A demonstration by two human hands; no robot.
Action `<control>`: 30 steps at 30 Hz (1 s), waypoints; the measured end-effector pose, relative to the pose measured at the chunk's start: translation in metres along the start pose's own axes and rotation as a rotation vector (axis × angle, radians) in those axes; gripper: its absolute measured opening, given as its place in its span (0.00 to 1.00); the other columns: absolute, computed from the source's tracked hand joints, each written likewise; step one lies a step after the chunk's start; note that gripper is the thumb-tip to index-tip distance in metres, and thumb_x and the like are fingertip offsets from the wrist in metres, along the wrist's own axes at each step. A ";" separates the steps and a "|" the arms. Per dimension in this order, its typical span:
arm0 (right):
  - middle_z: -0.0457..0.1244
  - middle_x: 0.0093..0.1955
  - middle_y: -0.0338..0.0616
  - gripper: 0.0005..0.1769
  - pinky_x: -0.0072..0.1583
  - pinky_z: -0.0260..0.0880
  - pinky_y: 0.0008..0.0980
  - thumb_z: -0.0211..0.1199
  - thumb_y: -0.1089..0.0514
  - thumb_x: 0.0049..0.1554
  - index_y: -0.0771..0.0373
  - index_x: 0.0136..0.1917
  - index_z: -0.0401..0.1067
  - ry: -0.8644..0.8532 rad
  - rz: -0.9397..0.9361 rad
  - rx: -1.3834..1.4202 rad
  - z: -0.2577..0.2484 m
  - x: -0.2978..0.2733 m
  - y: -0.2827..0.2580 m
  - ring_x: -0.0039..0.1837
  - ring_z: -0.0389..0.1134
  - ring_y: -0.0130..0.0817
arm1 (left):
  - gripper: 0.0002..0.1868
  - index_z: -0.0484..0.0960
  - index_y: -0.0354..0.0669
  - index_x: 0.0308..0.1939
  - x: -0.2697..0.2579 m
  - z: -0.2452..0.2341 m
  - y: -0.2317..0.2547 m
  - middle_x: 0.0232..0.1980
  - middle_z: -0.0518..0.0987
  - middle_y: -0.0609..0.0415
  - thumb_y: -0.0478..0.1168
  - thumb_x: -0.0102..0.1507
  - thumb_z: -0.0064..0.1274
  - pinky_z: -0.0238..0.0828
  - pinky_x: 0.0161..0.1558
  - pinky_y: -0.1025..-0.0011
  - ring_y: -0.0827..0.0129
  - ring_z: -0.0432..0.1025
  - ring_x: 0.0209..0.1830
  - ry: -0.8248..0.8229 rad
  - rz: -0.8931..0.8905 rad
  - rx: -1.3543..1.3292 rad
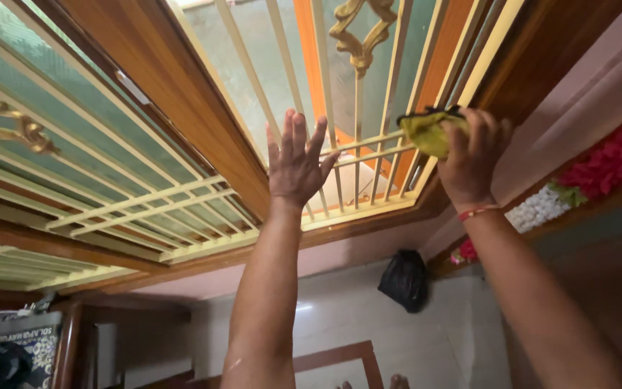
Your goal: The person cleans a wooden door with metal grilles and frosted glass panels using a spray cleaner and a cloth. They spray the surface and wipe the grilles and glass repeatedly, moving from the lower sections upward and across the door.
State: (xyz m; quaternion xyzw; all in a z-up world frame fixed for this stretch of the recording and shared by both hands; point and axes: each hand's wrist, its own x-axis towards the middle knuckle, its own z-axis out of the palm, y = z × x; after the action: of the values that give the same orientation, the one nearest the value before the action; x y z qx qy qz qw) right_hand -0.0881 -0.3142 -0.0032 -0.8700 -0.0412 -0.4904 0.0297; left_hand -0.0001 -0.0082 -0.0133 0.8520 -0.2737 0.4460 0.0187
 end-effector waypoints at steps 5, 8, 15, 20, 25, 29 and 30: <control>0.53 0.82 0.59 0.15 0.85 0.50 0.53 0.53 0.71 0.69 0.65 0.68 0.67 -0.049 0.115 0.276 0.043 -0.019 -0.077 0.87 0.45 0.57 | 0.46 0.48 0.57 0.84 -0.001 0.002 -0.001 0.85 0.37 0.45 0.68 0.71 0.50 0.46 0.78 0.31 0.50 0.46 0.85 -0.025 -0.007 -0.017; 0.57 0.78 0.49 0.16 0.82 0.53 0.52 0.54 0.69 0.66 0.60 0.66 0.69 -0.011 -0.003 0.360 0.056 -0.019 -0.123 0.84 0.47 0.56 | 0.45 0.47 0.58 0.85 0.001 0.003 -0.003 0.85 0.37 0.44 0.66 0.71 0.50 0.46 0.78 0.33 0.50 0.46 0.86 -0.047 -0.005 0.024; 0.55 0.79 0.56 0.13 0.80 0.60 0.49 0.57 0.68 0.70 0.64 0.67 0.65 -0.058 0.052 0.448 0.040 -0.027 -0.036 0.82 0.55 0.55 | 0.46 0.46 0.58 0.86 -0.002 0.003 -0.001 0.86 0.35 0.45 0.68 0.73 0.50 0.47 0.79 0.34 0.52 0.46 0.86 0.009 0.006 0.002; 0.46 0.85 0.64 0.08 0.81 0.60 0.45 0.59 0.67 0.72 0.64 0.62 0.63 0.044 0.286 0.397 0.075 -0.049 -0.031 0.86 0.47 0.62 | 0.45 0.46 0.58 0.85 -0.004 0.007 -0.001 0.85 0.38 0.44 0.68 0.74 0.48 0.50 0.77 0.33 0.51 0.48 0.85 -0.012 0.009 -0.016; 0.44 0.84 0.61 0.24 0.83 0.47 0.60 0.54 0.67 0.69 0.63 0.76 0.58 -0.013 0.148 0.567 0.099 -0.059 -0.129 0.86 0.40 0.68 | 0.44 0.48 0.57 0.85 -0.004 0.005 -0.002 0.86 0.40 0.42 0.67 0.74 0.49 0.47 0.77 0.32 0.49 0.47 0.85 -0.030 0.011 -0.019; 0.51 0.82 0.50 0.27 0.83 0.53 0.57 0.59 0.67 0.65 0.52 0.76 0.67 -0.094 -0.202 0.212 0.079 -0.051 -0.111 0.83 0.47 0.64 | 0.43 0.48 0.56 0.85 -0.008 0.006 -0.003 0.87 0.36 0.41 0.67 0.76 0.51 0.37 0.81 0.31 0.49 0.41 0.88 -0.066 0.013 0.002; 0.51 0.78 0.59 0.27 0.78 0.56 0.60 0.62 0.64 0.62 0.57 0.74 0.67 -0.301 -0.047 0.392 0.074 -0.048 -0.095 0.79 0.50 0.67 | 0.42 0.48 0.56 0.84 -0.012 0.006 -0.004 0.87 0.35 0.42 0.67 0.76 0.51 0.34 0.82 0.31 0.49 0.39 0.89 -0.066 0.019 0.003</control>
State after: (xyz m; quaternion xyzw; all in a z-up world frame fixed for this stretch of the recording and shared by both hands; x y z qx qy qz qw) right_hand -0.0599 -0.2145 -0.0814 -0.9097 -0.1599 -0.3385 0.1798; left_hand 0.0006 -0.0011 -0.0253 0.8637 -0.2815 0.4180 0.0043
